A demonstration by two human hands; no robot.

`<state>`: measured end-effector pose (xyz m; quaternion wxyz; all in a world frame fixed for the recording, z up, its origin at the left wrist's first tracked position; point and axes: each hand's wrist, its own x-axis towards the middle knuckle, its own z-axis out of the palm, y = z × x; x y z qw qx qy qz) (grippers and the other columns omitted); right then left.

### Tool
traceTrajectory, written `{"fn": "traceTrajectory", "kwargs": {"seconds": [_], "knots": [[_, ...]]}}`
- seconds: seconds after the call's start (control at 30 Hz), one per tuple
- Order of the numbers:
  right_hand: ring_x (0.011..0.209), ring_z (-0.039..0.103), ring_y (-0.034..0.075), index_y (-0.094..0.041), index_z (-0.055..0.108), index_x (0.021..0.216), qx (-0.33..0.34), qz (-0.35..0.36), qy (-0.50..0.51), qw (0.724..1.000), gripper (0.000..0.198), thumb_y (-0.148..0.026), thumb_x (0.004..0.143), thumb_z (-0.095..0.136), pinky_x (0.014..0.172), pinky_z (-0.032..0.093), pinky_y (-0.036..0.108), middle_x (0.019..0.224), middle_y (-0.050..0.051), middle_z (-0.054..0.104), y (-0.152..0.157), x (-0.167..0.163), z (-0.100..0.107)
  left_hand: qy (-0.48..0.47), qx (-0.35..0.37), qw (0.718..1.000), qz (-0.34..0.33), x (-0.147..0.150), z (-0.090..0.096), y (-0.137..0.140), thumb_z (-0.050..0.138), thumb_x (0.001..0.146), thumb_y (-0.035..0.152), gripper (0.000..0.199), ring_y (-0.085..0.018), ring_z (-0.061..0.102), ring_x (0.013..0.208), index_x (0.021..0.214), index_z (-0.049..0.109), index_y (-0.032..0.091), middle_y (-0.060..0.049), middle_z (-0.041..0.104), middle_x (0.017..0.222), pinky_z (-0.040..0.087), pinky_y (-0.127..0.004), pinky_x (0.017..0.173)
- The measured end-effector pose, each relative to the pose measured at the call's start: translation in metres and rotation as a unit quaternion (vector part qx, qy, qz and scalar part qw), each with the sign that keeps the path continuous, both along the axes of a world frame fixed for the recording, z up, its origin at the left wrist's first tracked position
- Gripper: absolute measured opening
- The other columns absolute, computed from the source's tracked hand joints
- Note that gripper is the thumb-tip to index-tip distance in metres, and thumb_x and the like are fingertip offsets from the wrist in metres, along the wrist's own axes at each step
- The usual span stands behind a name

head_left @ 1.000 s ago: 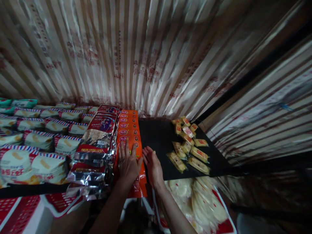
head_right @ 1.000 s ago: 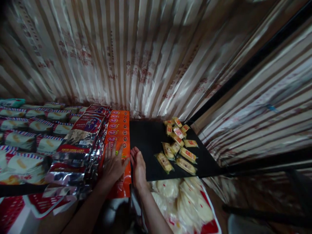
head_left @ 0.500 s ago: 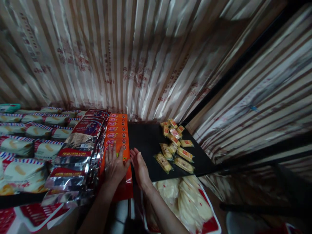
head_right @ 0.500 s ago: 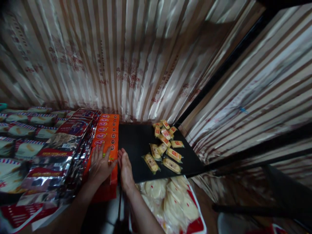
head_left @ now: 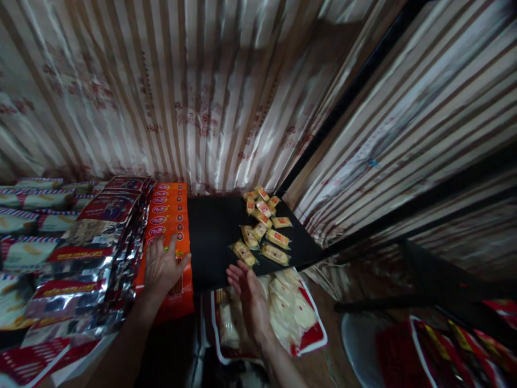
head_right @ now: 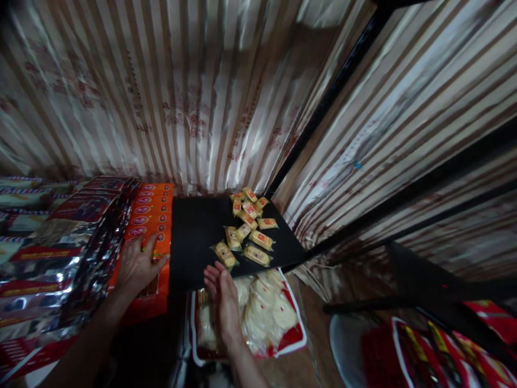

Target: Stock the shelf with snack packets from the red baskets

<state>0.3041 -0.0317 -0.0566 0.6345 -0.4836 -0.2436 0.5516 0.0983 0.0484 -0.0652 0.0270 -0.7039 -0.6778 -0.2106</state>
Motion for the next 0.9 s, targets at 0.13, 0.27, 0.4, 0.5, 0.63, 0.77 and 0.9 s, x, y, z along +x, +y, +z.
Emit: {"fn": "traceTrajectory", "kwargs": {"seconds": [0.13, 0.27, 0.4, 0.5, 0.63, 0.77, 0.9], "knots": [[0.094, 0.064, 0.024, -0.021, 0.063, 0.105, -0.024, -0.065, -0.092, 0.993, 0.046, -0.056, 0.076, 0.059, 0.088, 0.048, 0.044, 0.100, 0.010, 0.069, -0.034, 0.037, 0.004, 0.005, 0.013, 1.000, -0.015, -0.002, -0.003, -0.001, 0.049, 0.080, 0.047, 0.057, -0.037, 0.034, 0.127, 0.126, 0.050, 0.013, -0.019, 0.042, 0.133, 0.030, -0.051, 0.102], [0.093, 0.064, 0.025, -0.021, 0.064, 0.104, -0.054, -0.143, -0.219, 0.964, 0.047, -0.056, 0.073, 0.060, 0.082, 0.051, 0.043, 0.098, 0.009, 0.069, -0.061, 0.079, -0.004, -0.052, 0.053, 0.997, -0.038, 0.004, 0.003, -0.007, 0.042, 0.085, 0.040, 0.048, -0.035, 0.029, 0.132, 0.119, 0.055, 0.008, -0.020, 0.041, 0.136, 0.030, -0.050, 0.105], [0.103, 0.059, 0.029, -0.020, 0.066, 0.100, -0.065, -0.173, -0.366, 0.912, 0.048, -0.056, 0.068, 0.062, 0.086, 0.049, 0.047, 0.107, 0.011, 0.066, -0.073, 0.115, -0.023, -0.118, 0.098, 0.982, -0.109, 0.024, 0.020, -0.027, 0.036, 0.089, 0.031, 0.036, -0.025, 0.045, 0.124, 0.108, 0.060, 0.011, -0.015, 0.057, 0.122, 0.039, -0.042, 0.103], [0.099, 0.060, 0.030, -0.020, 0.069, 0.095, -0.063, -0.137, -0.435, 0.888, 0.046, -0.055, 0.067, 0.062, 0.082, 0.051, 0.048, 0.108, 0.012, 0.065, -0.073, 0.130, -0.036, -0.149, 0.138, 0.959, -0.198, 0.045, 0.024, -0.052, 0.039, 0.089, 0.022, 0.029, -0.020, 0.054, 0.114, 0.104, 0.061, 0.013, -0.011, 0.064, 0.111, 0.044, -0.037, 0.099], [0.097, 0.060, 0.030, -0.019, 0.069, 0.096, -0.041, -0.096, -0.519, 0.848, 0.045, -0.054, 0.070, 0.057, 0.082, 0.050, 0.050, 0.104, 0.013, 0.067, -0.068, 0.133, -0.049, -0.155, 0.134, 0.933, -0.296, 0.070, 0.014, -0.085, 0.039, 0.088, 0.015, 0.028, -0.017, 0.057, 0.108, 0.101, 0.063, 0.013, -0.009, 0.066, 0.107, 0.049, -0.031, 0.094], [0.095, 0.060, 0.031, -0.017, 0.068, 0.097, -0.026, -0.069, -0.599, 0.797, 0.048, -0.055, 0.074, 0.051, 0.085, 0.047, 0.052, 0.101, 0.015, 0.067, -0.068, 0.129, -0.056, -0.141, 0.067, 0.932, -0.328, 0.080, 0.008, -0.101, 0.038, 0.086, 0.013, 0.031, -0.015, 0.060, 0.103, 0.101, 0.064, 0.017, -0.006, 0.067, 0.107, 0.051, -0.029, 0.092], [0.105, 0.056, 0.030, -0.019, 0.068, 0.100, 0.029, -0.066, -0.640, 0.765, 0.041, -0.049, 0.080, 0.049, 0.092, 0.043, 0.052, 0.109, 0.014, 0.065, -0.063, 0.122, -0.049, -0.159, 0.051, 0.942, -0.290, 0.080, 0.009, -0.102, 0.038, 0.086, 0.014, 0.031, -0.015, 0.062, 0.098, 0.100, 0.065, 0.018, -0.006, 0.068, 0.104, 0.053, -0.030, 0.089]]}}
